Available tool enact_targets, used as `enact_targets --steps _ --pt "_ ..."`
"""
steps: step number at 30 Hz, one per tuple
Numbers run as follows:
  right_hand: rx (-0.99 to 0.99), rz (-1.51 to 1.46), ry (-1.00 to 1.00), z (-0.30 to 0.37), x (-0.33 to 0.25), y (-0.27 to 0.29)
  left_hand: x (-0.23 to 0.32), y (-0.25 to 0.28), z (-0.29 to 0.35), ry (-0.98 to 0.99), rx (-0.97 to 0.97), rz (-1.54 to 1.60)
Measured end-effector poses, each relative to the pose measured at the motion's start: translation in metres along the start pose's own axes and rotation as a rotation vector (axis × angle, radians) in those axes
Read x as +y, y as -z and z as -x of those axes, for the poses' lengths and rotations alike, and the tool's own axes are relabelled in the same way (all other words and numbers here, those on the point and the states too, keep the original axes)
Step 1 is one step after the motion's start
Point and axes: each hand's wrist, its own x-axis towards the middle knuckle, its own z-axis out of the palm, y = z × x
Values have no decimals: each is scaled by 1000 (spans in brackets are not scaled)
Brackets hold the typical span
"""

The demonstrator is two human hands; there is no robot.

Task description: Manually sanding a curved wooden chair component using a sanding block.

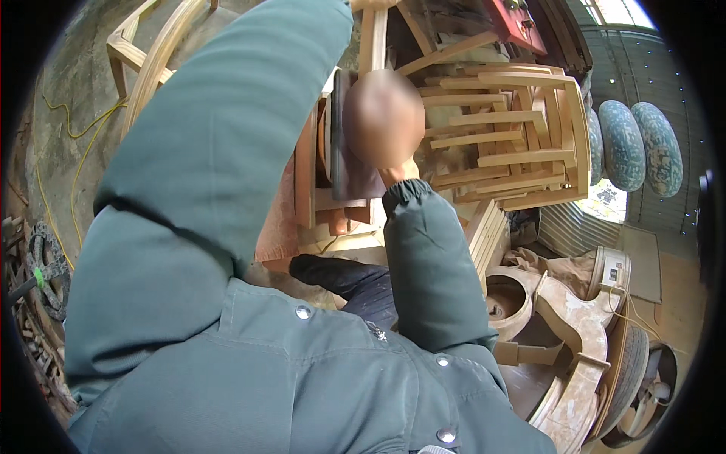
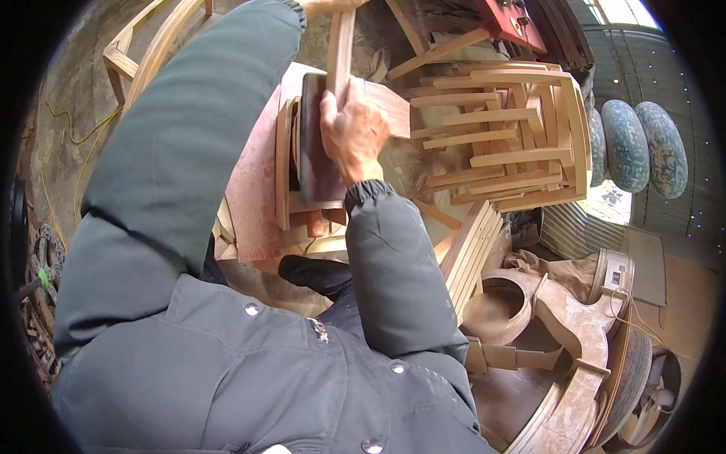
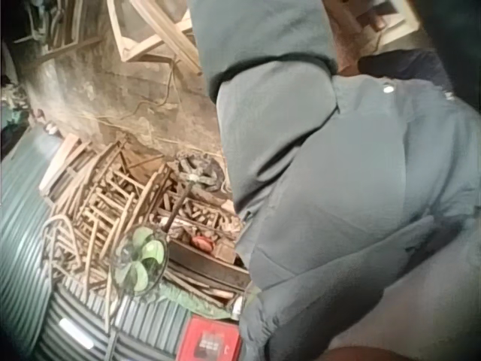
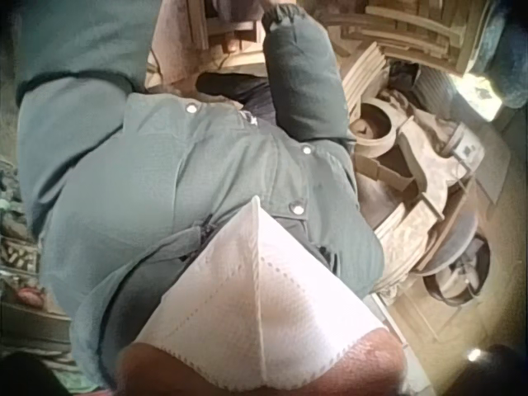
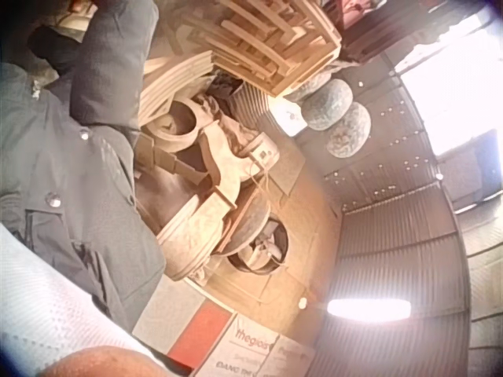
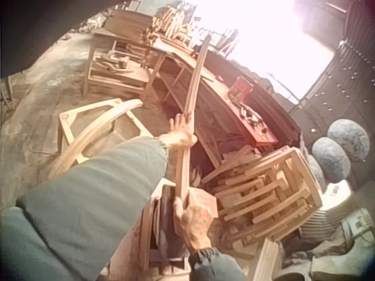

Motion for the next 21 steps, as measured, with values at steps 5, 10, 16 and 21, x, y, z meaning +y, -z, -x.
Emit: enact_targets --steps 5,10,16,21 --pt "-17 -9 -9 -26 -7 -6 -20 -8 -33 -5 177 -203" --pt "37 -62 -14 -15 2 -9 -16 -5 -20 -37 21 8" --pt "-50 32 -31 37 2 14 0 -33 24 -83 205 -261" --pt "-54 45 -16 93 8 42 29 -43 94 56 129 -254"
